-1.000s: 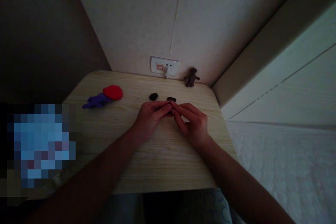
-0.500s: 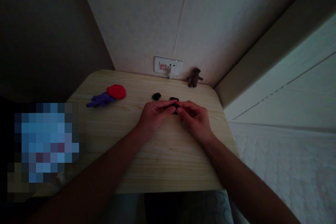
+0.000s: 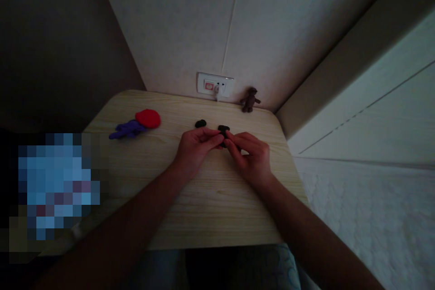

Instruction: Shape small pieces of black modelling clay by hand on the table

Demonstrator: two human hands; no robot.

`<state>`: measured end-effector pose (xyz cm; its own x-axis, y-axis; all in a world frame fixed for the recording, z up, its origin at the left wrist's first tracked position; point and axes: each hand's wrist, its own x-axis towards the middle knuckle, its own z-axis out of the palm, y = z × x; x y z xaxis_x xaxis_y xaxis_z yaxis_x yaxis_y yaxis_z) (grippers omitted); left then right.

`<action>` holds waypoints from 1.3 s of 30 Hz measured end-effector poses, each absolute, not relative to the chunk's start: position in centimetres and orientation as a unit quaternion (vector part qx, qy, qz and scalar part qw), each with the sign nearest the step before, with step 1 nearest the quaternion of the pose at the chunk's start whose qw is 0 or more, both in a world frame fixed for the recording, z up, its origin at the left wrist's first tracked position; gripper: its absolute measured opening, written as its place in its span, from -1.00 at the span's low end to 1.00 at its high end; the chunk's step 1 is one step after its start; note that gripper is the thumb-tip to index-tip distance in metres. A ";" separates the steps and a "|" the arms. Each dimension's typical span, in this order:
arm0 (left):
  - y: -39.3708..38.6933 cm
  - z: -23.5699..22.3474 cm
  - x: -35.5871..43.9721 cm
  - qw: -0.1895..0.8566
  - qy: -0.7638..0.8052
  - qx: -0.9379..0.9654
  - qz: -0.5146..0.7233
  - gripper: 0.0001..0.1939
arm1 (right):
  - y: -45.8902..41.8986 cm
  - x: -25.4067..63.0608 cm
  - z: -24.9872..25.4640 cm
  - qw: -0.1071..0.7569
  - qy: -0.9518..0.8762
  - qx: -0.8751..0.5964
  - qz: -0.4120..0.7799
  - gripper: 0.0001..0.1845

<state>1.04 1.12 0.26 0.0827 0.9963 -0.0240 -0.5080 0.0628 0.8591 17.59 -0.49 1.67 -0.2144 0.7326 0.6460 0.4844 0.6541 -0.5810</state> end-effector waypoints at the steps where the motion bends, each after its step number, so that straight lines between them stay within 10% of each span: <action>1: 1.1 0.2 1.0 0.643 0.341 0.362 0.582 -0.74 | -0.5 17.6 1.6 0.487 -0.764 -0.399 0.139 -0.76; 7: 1.2 0.1 1.1 0.654 0.320 0.370 0.577 -0.79 | -0.3 17.8 0.8 0.513 -0.708 -0.409 0.263 -0.72; 22: 1.2 0.5 1.1 0.676 0.326 0.334 0.570 -0.77 | -0.7 17.3 1.5 0.452 -0.819 -0.353 0.014 -0.57; 39: 1.3 0.1 1.4 0.659 0.325 0.342 0.586 -0.76 | -0.3 17.8 0.7 0.499 -0.733 -0.429 0.172 -0.65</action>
<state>1.39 1.34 0.14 0.1033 0.9943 -0.0273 -0.5500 0.0800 0.8313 17.77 -0.28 0.71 -0.1338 0.7999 0.5850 0.4568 0.5736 -0.6799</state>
